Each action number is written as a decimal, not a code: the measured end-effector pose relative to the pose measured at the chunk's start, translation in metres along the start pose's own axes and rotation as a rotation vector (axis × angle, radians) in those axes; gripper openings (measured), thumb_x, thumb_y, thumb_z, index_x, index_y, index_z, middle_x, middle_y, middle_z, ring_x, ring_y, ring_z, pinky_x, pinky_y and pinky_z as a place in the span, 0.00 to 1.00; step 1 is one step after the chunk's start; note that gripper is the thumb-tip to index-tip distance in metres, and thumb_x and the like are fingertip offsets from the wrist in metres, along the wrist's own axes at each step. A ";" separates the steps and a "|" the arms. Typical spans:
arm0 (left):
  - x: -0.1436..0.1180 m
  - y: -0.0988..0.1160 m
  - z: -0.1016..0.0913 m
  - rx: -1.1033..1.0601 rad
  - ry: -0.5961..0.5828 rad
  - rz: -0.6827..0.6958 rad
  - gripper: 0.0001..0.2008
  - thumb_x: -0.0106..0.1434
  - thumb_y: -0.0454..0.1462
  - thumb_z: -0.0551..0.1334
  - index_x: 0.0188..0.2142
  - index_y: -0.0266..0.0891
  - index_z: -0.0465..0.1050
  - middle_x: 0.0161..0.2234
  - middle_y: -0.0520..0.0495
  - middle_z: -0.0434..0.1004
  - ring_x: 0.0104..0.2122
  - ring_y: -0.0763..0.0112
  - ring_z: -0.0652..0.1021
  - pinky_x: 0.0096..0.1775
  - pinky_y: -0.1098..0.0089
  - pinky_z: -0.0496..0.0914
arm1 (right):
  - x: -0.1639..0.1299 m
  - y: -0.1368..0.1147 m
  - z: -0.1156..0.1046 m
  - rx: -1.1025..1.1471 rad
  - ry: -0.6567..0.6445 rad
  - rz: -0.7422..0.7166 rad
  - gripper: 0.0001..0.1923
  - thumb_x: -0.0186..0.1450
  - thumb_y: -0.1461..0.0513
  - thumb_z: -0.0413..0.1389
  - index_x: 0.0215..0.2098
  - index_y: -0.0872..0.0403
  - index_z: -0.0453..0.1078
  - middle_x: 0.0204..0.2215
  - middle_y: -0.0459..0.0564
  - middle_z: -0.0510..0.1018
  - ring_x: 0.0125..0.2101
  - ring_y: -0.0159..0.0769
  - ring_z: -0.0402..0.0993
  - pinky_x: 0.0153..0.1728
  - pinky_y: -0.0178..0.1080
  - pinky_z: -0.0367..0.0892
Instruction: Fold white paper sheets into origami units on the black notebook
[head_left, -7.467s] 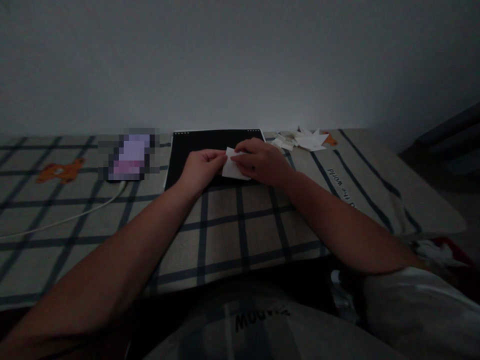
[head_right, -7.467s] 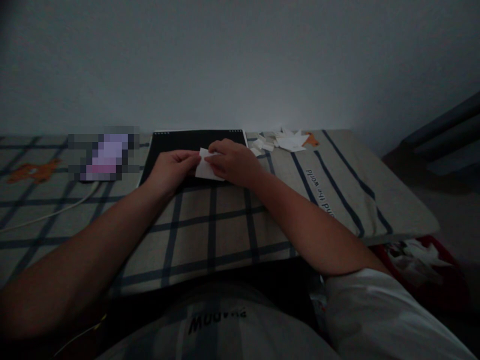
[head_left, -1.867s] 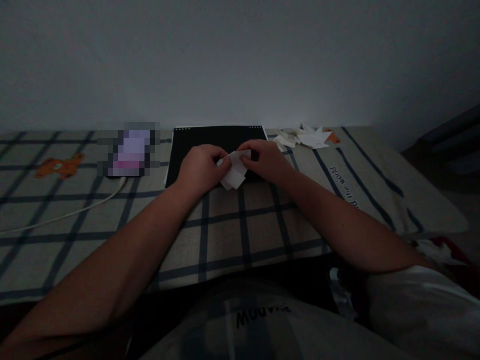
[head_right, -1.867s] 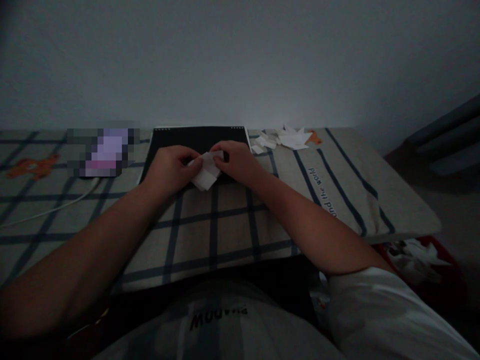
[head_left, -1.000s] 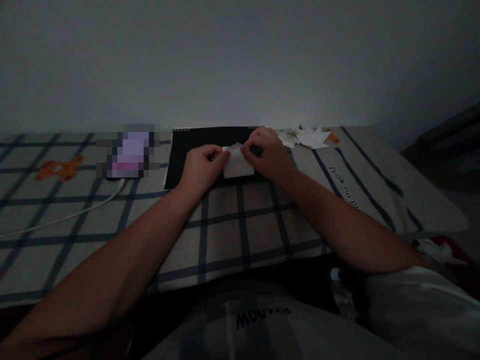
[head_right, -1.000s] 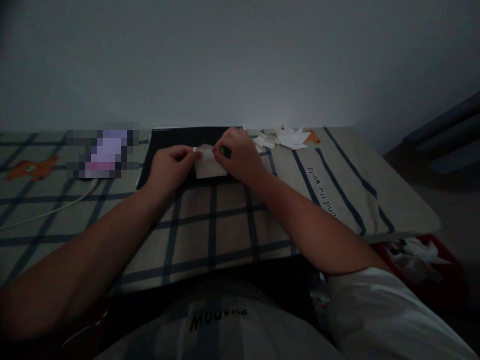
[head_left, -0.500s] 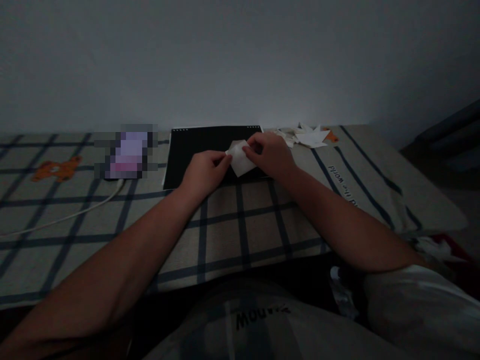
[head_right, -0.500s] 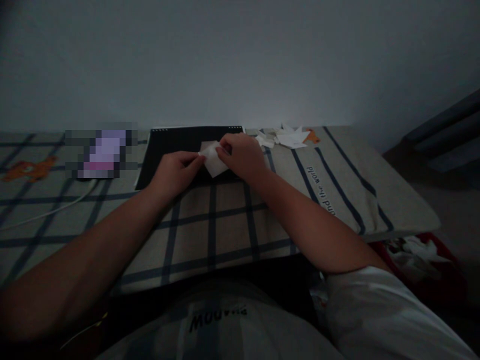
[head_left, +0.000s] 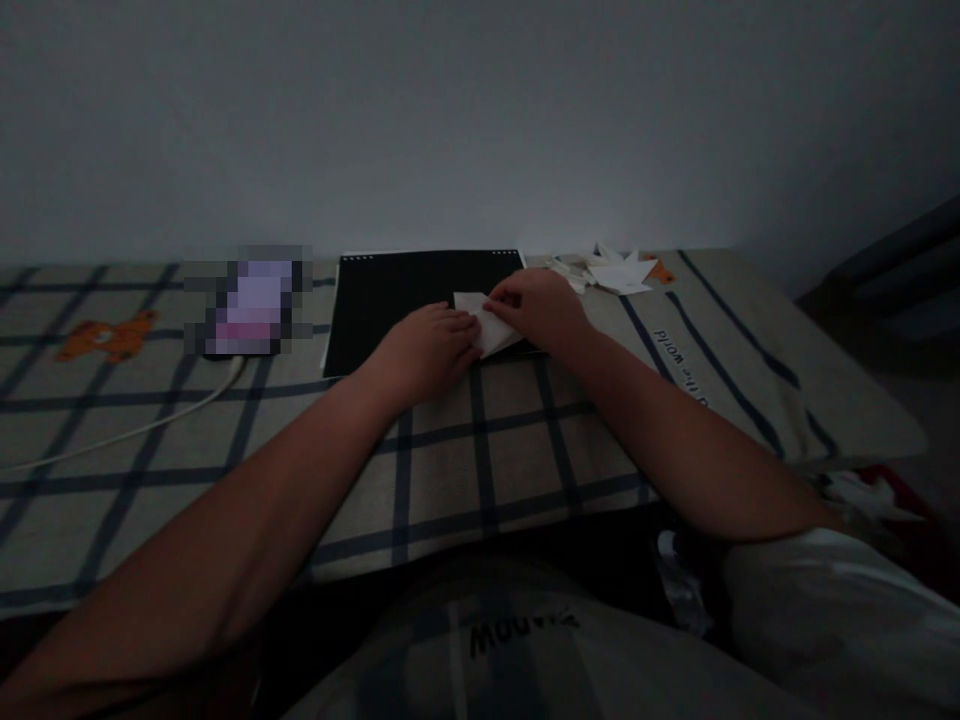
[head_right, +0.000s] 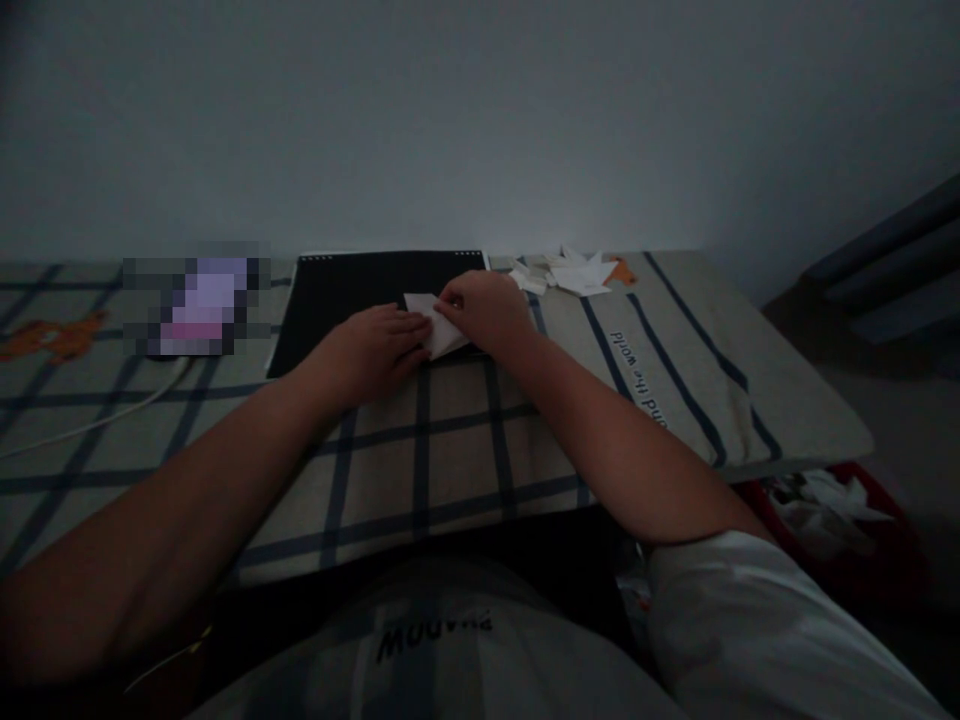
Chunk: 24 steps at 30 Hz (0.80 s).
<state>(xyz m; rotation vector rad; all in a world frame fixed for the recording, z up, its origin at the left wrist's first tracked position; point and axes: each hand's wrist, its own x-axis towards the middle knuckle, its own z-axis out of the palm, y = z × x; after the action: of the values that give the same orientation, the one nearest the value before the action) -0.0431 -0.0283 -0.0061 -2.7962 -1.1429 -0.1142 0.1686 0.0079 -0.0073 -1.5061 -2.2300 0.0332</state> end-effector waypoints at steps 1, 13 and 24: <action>0.000 0.001 -0.002 0.009 -0.046 -0.016 0.24 0.82 0.41 0.53 0.66 0.30 0.79 0.66 0.35 0.81 0.66 0.51 0.80 0.70 0.55 0.70 | 0.000 0.000 0.001 0.001 -0.001 0.006 0.11 0.74 0.57 0.62 0.45 0.52 0.87 0.41 0.53 0.88 0.41 0.43 0.79 0.42 0.43 0.62; -0.004 0.012 -0.011 -0.039 -0.214 -0.125 0.29 0.83 0.42 0.50 0.75 0.28 0.66 0.75 0.33 0.69 0.74 0.52 0.71 0.75 0.57 0.62 | -0.003 -0.014 -0.001 -0.016 -0.071 0.147 0.12 0.74 0.59 0.60 0.46 0.54 0.87 0.43 0.57 0.89 0.43 0.46 0.81 0.41 0.44 0.64; -0.004 0.015 -0.011 -0.039 -0.197 -0.138 0.30 0.83 0.44 0.52 0.75 0.27 0.66 0.75 0.33 0.70 0.74 0.52 0.70 0.75 0.58 0.62 | -0.005 -0.012 -0.004 -0.019 -0.049 0.111 0.13 0.76 0.57 0.60 0.46 0.52 0.86 0.41 0.55 0.88 0.41 0.45 0.78 0.41 0.43 0.63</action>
<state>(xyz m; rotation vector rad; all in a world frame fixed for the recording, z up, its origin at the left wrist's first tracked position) -0.0352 -0.0433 0.0027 -2.8109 -1.3913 0.1319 0.1614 -0.0020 -0.0018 -1.6551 -2.1877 0.0846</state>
